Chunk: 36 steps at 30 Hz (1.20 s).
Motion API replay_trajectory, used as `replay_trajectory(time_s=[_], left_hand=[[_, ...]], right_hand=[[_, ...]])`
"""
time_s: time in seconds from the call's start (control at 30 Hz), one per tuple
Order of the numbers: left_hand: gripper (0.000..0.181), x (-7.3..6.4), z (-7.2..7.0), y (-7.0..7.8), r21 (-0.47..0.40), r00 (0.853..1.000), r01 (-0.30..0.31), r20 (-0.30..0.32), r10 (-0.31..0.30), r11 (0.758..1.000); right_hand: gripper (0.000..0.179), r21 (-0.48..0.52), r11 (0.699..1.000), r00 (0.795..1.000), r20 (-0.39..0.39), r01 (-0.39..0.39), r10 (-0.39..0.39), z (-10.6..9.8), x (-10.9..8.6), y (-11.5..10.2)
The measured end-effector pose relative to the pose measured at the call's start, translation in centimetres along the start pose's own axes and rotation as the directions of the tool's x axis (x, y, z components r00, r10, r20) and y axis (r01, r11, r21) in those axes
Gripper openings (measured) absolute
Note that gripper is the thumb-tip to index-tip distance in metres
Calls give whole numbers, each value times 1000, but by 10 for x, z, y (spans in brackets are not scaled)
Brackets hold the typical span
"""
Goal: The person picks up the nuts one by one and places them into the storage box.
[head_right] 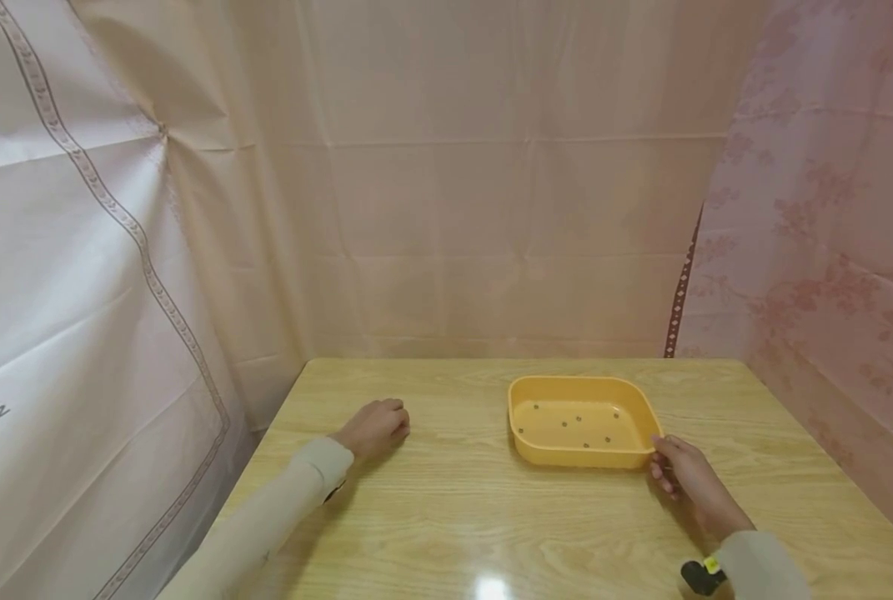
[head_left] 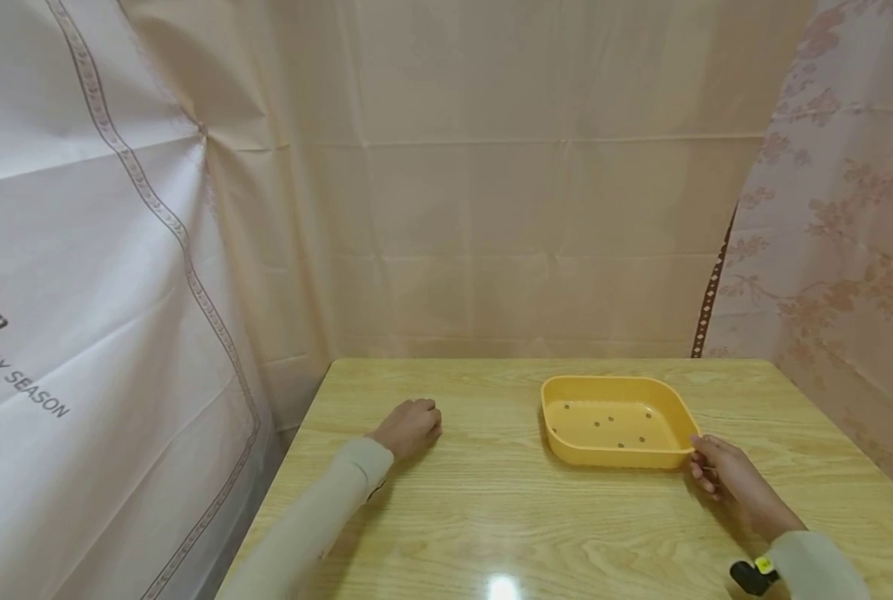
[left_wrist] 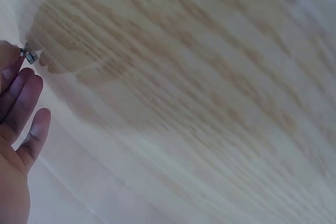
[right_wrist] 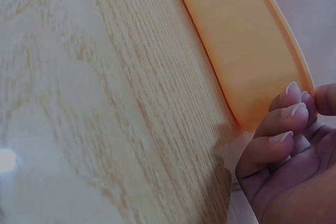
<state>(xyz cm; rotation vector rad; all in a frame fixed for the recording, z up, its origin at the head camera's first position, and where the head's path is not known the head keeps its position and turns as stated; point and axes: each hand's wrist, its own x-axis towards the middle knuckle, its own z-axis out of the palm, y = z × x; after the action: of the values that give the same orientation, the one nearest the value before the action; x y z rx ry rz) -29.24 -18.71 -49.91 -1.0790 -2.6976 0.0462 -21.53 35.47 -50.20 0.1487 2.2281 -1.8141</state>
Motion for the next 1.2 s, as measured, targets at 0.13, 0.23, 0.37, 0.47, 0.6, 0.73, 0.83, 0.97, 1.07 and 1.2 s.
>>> replay_trajectory(time_s=[0.13,0.23,0.37,0.47,0.6,0.73,0.83,0.97,1.07,1.2], left_hand=[[12,0,4,0,46,1000,-17,-17,18,999],[14,0,7,0,72,999,-18,-26,20,997],[17,1,8,1,101,1000,4,1,-4,995],[16,2,7,2,117,1000,12,21,-15,993],[15,3,5,4,145,1000,3,21,-6,989],[17,3,4,4,171,1000,-9,8,8,985],[18,4,3,3,188,1000,-17,21,14,982],[20,6,1,4,208,998,-32,52,21,978],[20,6,-1,3,212,998,-45,61,33,976],[21,5,-5,3,201,996,-60,73,46,978]], right_hand=[[42,-7,1000,1000,-3,-1,1,1,0,0],[42,-8,1000,1000,0,-8,8,1,0,1],[42,-21,999,1000,1,-27,27,-1,1,1],[43,-36,999,1000,2,-31,31,-1,1,1],[43,-36,999,1000,5,-20,20,-1,1,1],[43,-28,1000,1000,6,-3,3,0,1,1],[43,-14,1000,1000,4,3,-3,0,2,1],[43,-8,1000,1000,-1,7,-7,0,1,1],[43,-7,1000,1000,-4,11,-11,0,1,1],[42,-13,1000,1000,-3,8,-8,0,1,1]])
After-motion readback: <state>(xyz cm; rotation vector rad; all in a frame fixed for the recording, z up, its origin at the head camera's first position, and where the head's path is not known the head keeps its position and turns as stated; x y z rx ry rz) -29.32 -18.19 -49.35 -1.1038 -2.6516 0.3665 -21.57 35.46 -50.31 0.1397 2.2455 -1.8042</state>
